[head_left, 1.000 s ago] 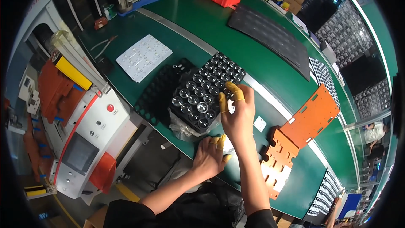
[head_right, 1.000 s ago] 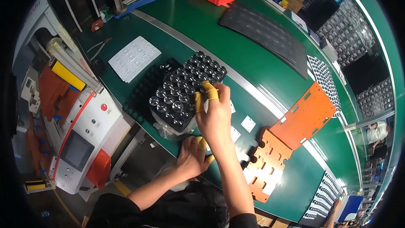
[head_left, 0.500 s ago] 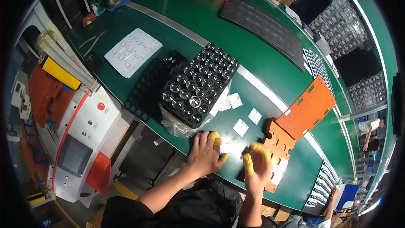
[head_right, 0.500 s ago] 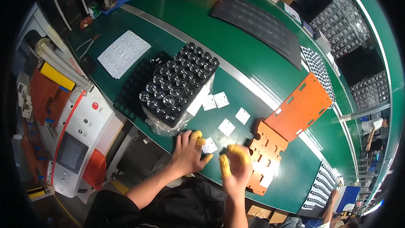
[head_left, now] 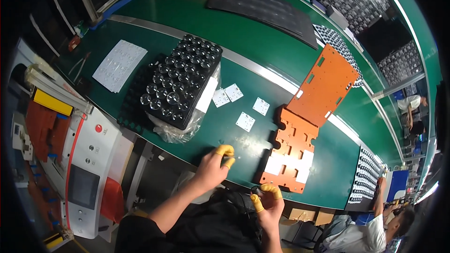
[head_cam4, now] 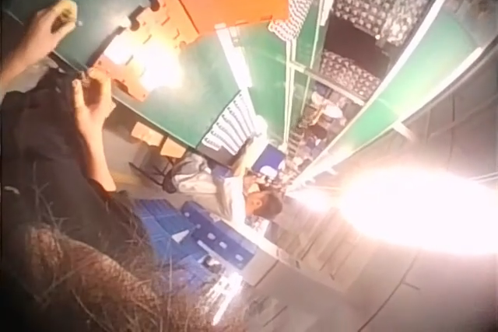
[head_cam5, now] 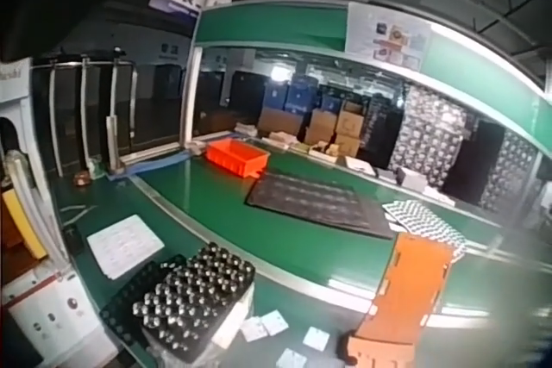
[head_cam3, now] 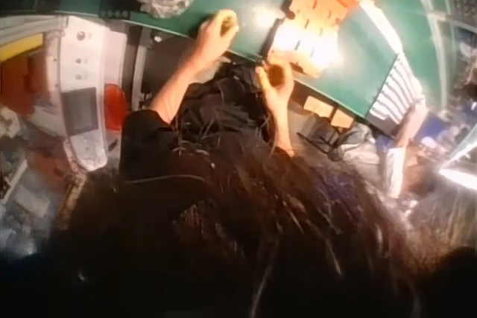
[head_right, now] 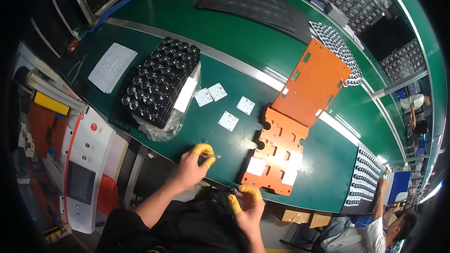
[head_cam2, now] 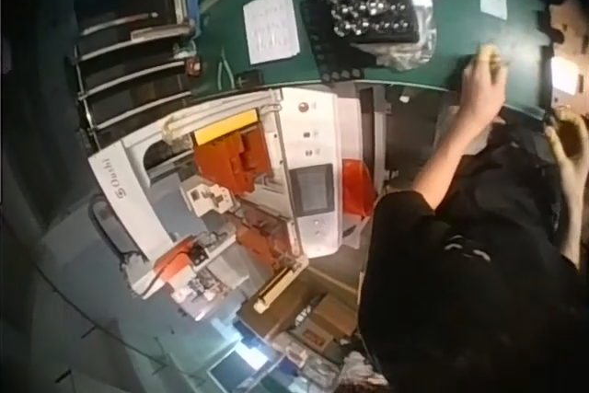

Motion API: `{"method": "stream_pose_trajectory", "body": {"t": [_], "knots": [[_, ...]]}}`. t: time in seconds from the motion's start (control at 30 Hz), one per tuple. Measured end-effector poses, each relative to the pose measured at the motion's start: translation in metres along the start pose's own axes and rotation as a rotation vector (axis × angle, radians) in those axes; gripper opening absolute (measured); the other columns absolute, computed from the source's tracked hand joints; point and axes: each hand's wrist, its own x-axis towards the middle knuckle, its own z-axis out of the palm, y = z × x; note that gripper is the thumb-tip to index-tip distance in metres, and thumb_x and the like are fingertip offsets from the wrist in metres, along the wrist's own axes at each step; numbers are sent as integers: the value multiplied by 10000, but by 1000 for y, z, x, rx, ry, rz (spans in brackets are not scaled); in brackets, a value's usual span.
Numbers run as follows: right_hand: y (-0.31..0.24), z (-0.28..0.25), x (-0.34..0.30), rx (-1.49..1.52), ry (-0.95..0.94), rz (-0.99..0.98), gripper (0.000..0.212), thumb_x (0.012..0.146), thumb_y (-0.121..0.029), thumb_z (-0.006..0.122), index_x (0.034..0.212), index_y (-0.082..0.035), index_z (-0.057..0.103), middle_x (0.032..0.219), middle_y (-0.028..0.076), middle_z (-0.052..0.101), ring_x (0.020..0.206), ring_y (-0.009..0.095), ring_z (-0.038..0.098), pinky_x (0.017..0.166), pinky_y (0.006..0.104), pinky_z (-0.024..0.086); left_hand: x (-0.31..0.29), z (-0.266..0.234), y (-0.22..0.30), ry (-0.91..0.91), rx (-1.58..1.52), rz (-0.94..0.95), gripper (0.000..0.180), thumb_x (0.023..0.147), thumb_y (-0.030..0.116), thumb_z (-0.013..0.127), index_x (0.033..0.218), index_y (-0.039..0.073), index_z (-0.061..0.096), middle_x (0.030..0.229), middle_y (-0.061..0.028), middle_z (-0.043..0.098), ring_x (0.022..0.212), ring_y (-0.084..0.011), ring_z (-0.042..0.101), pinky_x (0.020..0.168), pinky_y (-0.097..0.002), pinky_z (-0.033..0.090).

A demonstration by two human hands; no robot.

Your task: The person is snapping pre-scored LED circuit boards into smaller segments and organizing them on the assembly line.

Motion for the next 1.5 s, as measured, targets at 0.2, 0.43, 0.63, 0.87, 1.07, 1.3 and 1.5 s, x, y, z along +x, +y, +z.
{"method": "stream_pose_trajectory", "body": {"t": [0.2,0.43,0.63,0.87,1.07,1.3,1.5], "knots": [[-11,13,11,-104,-59,-148,285,778,74,736,1024,30,598,1054,102,596,958,174,620,860,297,521,-33,10,45,-87,-803,-198,379,890,-64,628,1259,-80,543,1173,-121,643,1064,-162,621,926,-301,520],[-17,9,9,-350,13,-395,257,732,36,784,941,30,635,977,137,674,906,228,663,812,324,527,-44,-4,72,-145,-689,-101,363,945,-52,506,1306,-69,530,1239,-131,628,1087,-152,608,921,-276,494],[-20,9,2,-547,84,-619,313,688,47,795,955,9,636,985,148,655,880,261,656,784,330,532,-47,-1,77,-144,-460,34,356,936,-44,522,1291,-73,536,1212,-161,646,1060,-180,646,887,-291,523],[-20,3,2,-584,67,-667,316,682,46,786,960,6,642,987,151,662,841,284,670,749,341,546,-47,5,83,-92,-370,78,343,927,-34,540,1269,-63,547,1119,-165,685,991,-186,685,827,-279,547],[-24,4,0,-600,55,-664,310,688,70,775,954,10,629,976,152,662,861,268,659,779,347,537,-45,-1,84,-126,-344,74,329,914,1,572,1242,-35,569,1114,-189,679,965,-299,697,817,-340,548],[-25,6,2,-544,88,-629,291,691,63,776,960,30,670,971,160,683,853,298,688,761,343,560,-46,1,82,-141,-289,168,350,892,-15,585,1242,-32,573,1099,-194,681,961,-305,697,803,-342,554],[-31,2,6,-682,74,-773,274,704,73,755,970,36,702,928,138,696,828,306,691,742,337,566,-45,1,90,-112,-271,212,385,795,-9,709,1169,-42,623,1027,-160,711,891,-232,721,792,-300,566]]}}
